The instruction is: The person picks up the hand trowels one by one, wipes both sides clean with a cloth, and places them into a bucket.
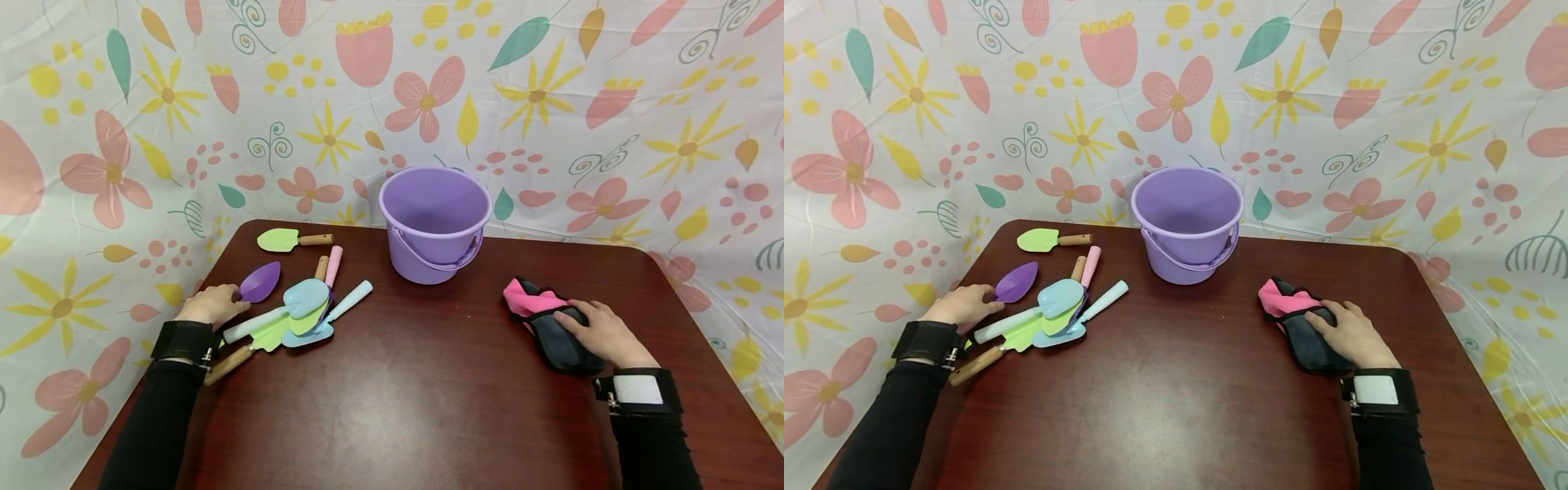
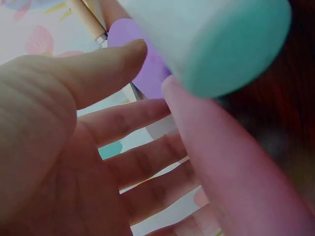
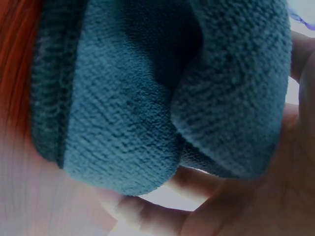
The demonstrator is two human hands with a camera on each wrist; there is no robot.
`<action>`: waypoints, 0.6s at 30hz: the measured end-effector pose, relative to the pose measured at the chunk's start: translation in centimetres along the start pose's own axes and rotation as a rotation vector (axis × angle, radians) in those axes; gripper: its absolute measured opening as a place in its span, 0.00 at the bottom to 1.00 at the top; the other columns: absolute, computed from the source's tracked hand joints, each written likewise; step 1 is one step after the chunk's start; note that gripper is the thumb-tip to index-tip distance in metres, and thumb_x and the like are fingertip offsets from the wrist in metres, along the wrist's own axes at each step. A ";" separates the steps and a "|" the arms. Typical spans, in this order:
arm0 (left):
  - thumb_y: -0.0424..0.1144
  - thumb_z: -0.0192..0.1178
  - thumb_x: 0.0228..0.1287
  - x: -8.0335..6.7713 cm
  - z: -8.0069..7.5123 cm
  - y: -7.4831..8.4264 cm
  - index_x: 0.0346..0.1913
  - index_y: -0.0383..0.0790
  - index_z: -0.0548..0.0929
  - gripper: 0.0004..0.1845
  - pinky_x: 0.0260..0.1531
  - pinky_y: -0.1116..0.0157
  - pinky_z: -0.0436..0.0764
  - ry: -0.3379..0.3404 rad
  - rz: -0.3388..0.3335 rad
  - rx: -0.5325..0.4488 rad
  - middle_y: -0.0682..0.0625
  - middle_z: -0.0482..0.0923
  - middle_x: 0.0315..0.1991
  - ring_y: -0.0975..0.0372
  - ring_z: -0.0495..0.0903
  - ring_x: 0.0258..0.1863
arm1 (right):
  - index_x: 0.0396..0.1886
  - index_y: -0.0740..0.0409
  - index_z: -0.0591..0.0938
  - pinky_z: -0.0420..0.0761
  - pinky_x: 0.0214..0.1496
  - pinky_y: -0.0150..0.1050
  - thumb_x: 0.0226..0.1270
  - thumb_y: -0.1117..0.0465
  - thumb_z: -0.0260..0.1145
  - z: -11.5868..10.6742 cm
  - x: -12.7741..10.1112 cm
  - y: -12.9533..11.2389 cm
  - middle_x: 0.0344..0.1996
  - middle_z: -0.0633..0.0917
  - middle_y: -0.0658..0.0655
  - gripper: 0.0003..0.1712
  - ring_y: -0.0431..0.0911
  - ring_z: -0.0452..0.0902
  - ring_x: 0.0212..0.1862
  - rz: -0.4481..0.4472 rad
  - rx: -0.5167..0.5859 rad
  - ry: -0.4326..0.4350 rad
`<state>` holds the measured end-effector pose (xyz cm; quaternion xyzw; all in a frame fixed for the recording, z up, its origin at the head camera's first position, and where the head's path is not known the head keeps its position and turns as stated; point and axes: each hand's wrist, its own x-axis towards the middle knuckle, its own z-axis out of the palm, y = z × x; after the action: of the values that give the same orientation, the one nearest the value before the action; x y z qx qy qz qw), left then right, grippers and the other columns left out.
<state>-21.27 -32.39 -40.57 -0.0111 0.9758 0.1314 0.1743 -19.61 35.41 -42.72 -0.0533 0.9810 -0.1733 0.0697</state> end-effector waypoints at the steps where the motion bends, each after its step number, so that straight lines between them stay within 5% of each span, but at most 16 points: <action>1: 0.49 0.57 0.70 -0.1 0.0 0.0 0.54 0.30 0.74 0.23 0.42 0.38 0.69 0.000 0.003 -0.003 0.33 0.78 0.45 0.38 0.75 0.47 | 0.66 0.73 0.64 0.59 0.57 0.72 0.76 0.38 0.48 0.1 0.0 0.0 0.61 0.60 0.83 0.42 0.77 0.56 0.61 0.003 0.004 -0.004; 6: 0.46 0.58 0.69 -0.2 0.2 -0.1 0.41 0.35 0.74 0.15 0.37 0.45 0.69 -0.011 -0.006 -0.023 0.44 0.74 0.28 0.48 0.76 0.33 | 0.67 0.74 0.62 0.59 0.57 0.72 0.72 0.34 0.51 0.3 0.2 -0.3 0.62 0.60 0.83 0.47 0.75 0.55 0.62 0.004 0.027 -0.009; 15: 0.43 0.53 0.69 -0.1 0.5 0.0 0.25 0.40 0.73 0.15 0.32 0.51 0.71 -0.012 -0.016 0.021 0.44 0.73 0.24 0.51 0.76 0.28 | 0.65 0.74 0.62 0.65 0.52 0.72 0.58 0.39 0.70 0.5 0.0 -1.1 0.59 0.60 0.83 0.52 0.76 0.59 0.57 -0.023 0.016 -0.044; 18: 0.42 0.49 0.70 -0.1 0.5 0.0 0.34 0.33 0.76 0.14 0.35 0.48 0.73 -0.018 -0.018 0.031 0.38 0.77 0.31 0.45 0.78 0.33 | 0.63 0.77 0.64 0.66 0.52 0.70 0.58 0.46 0.72 0.4 0.0 -1.2 0.57 0.63 0.83 0.48 0.74 0.62 0.56 -0.028 0.018 -0.036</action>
<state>-21.03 -32.29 -41.02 -0.0162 0.9760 0.1146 0.1845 -19.48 34.16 -42.64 -0.0696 0.9771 -0.1819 0.0852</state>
